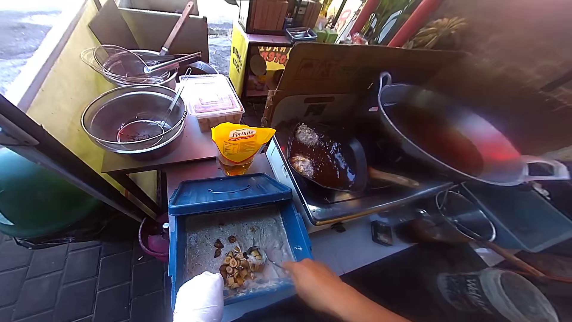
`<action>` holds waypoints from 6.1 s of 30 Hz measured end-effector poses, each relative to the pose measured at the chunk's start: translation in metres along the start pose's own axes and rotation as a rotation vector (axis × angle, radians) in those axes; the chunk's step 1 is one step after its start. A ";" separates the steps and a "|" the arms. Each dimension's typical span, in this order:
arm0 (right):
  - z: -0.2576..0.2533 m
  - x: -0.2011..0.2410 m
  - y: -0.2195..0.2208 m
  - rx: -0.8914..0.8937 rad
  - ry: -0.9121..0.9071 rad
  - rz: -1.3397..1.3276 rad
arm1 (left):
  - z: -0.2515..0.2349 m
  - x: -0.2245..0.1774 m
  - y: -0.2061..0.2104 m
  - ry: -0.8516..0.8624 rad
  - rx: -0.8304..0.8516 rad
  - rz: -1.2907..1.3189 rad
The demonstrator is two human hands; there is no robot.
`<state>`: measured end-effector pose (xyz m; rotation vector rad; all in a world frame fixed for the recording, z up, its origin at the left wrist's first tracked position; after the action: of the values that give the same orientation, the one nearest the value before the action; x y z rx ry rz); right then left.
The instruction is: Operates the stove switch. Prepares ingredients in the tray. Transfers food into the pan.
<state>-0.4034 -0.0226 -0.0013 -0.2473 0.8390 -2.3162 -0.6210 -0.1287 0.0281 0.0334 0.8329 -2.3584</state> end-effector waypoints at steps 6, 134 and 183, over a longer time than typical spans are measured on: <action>0.030 -0.022 -0.006 -0.327 0.054 0.083 | 0.030 0.026 -0.010 0.117 -0.148 0.051; 0.057 -0.041 0.056 -0.905 -0.175 0.186 | -0.002 0.024 0.023 0.079 -0.351 0.193; -0.016 -0.046 0.028 -0.739 0.031 0.158 | -0.008 0.003 0.015 0.013 -0.232 0.019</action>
<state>-0.3598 -0.0017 -0.0291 -0.4382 1.6424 -1.7822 -0.6161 -0.1348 0.0122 -0.0398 1.1022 -2.2319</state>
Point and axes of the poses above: each hand's wrist, its own z-axis away from the middle knuckle, its own y-axis out of the palm, x = y × z, the point moved 4 cm from there along -z, towards the middle knuckle, and after that the axes turned 13 degrees about z, right-handed, at the moved point
